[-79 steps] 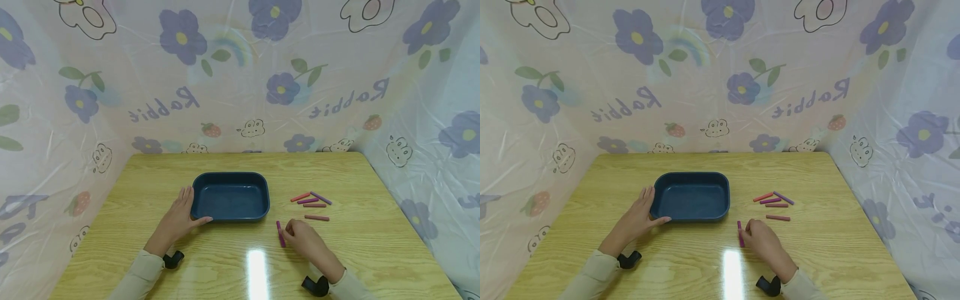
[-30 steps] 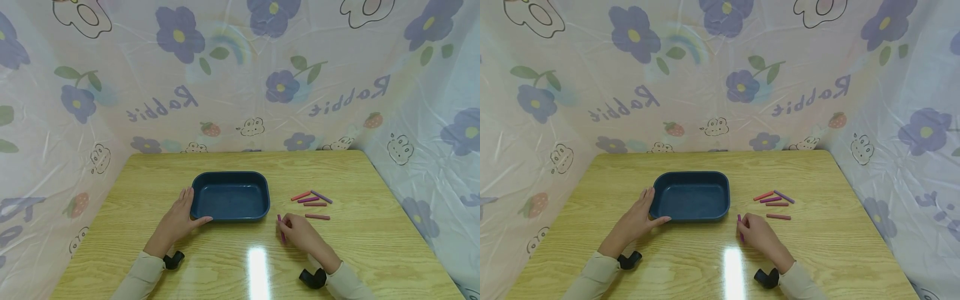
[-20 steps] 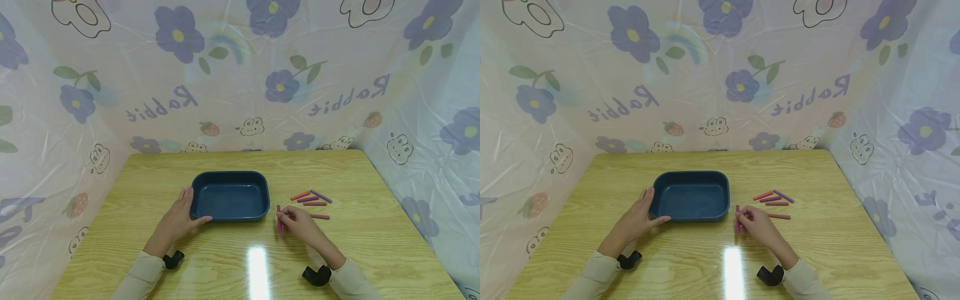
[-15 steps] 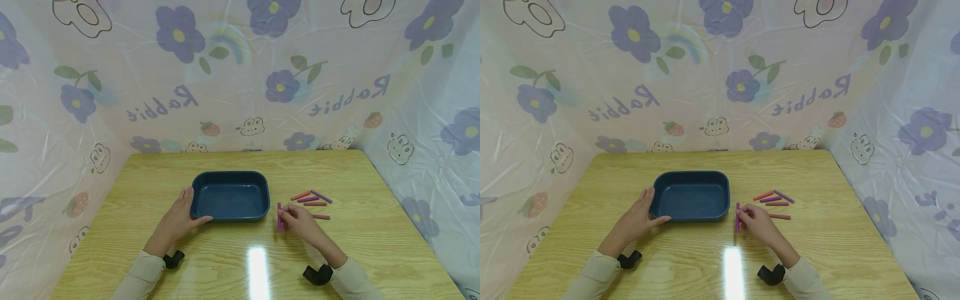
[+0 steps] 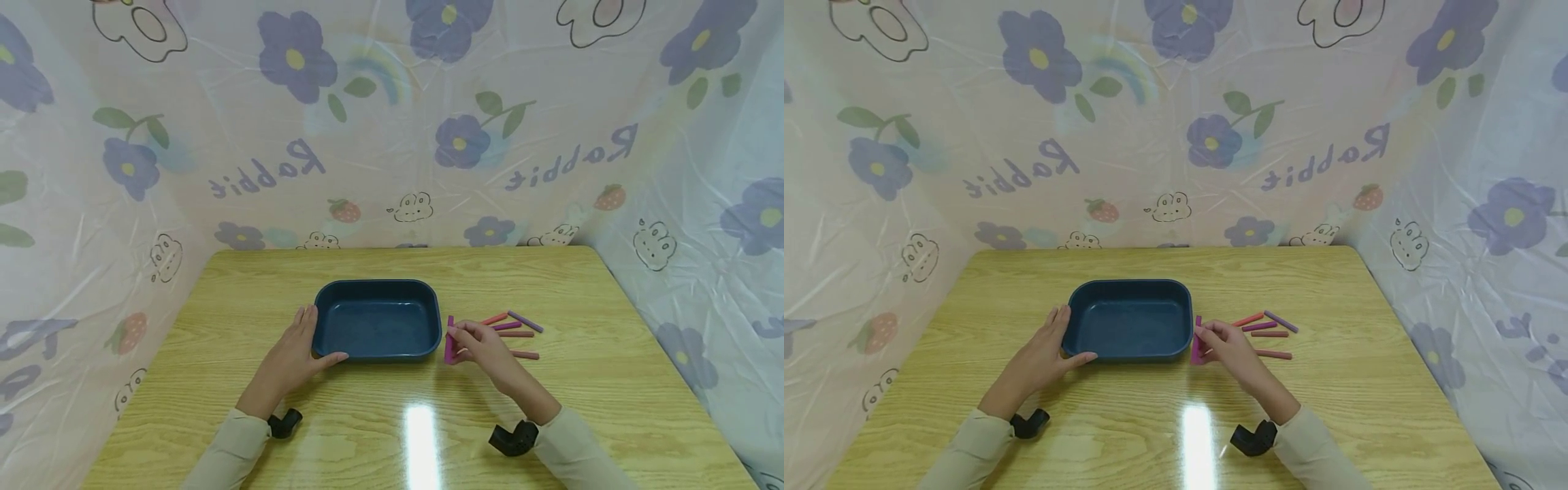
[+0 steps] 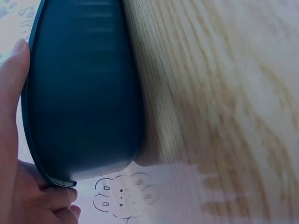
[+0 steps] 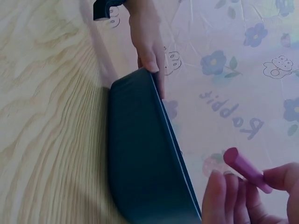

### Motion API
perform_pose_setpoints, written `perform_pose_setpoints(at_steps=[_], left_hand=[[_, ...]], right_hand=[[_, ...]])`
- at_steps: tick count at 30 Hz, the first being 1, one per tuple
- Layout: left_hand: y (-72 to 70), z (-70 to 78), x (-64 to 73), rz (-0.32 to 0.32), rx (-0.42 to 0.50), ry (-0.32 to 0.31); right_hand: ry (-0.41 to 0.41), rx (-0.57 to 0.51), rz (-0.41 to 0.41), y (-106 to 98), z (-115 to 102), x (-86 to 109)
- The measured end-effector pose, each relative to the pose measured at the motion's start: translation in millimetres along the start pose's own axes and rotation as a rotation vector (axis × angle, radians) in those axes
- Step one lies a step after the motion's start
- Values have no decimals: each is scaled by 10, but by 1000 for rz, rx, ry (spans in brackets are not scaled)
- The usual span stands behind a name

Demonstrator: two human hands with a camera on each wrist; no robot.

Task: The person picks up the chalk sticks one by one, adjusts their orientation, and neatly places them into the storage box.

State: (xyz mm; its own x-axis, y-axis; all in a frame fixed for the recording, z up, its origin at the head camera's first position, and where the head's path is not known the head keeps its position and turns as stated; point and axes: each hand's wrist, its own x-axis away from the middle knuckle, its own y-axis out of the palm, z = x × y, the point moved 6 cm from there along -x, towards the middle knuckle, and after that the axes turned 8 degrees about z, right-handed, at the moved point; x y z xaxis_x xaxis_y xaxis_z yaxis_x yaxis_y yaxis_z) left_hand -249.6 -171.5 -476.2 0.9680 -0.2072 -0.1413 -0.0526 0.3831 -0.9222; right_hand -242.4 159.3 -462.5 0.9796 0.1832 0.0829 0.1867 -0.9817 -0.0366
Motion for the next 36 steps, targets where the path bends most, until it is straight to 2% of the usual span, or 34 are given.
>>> perform_pose_setpoints(at_steps=[3, 11, 24, 28, 36], left_hand=[[1, 1, -3, 3, -1, 1], [-6, 14, -1, -3, -1, 0], [3, 15, -6, 3, 10, -3], [18, 11, -5, 20, -21, 5], [35, 27, 16, 39, -102, 43]], right_hand=[[14, -28, 8, 37, -13, -33], [62, -14, 72, 89, 2, -155], [81, -5, 21, 356, -63, -359], [88, 7, 13, 448, -79, -430], [88, -40, -40, 622, -76, -561]])
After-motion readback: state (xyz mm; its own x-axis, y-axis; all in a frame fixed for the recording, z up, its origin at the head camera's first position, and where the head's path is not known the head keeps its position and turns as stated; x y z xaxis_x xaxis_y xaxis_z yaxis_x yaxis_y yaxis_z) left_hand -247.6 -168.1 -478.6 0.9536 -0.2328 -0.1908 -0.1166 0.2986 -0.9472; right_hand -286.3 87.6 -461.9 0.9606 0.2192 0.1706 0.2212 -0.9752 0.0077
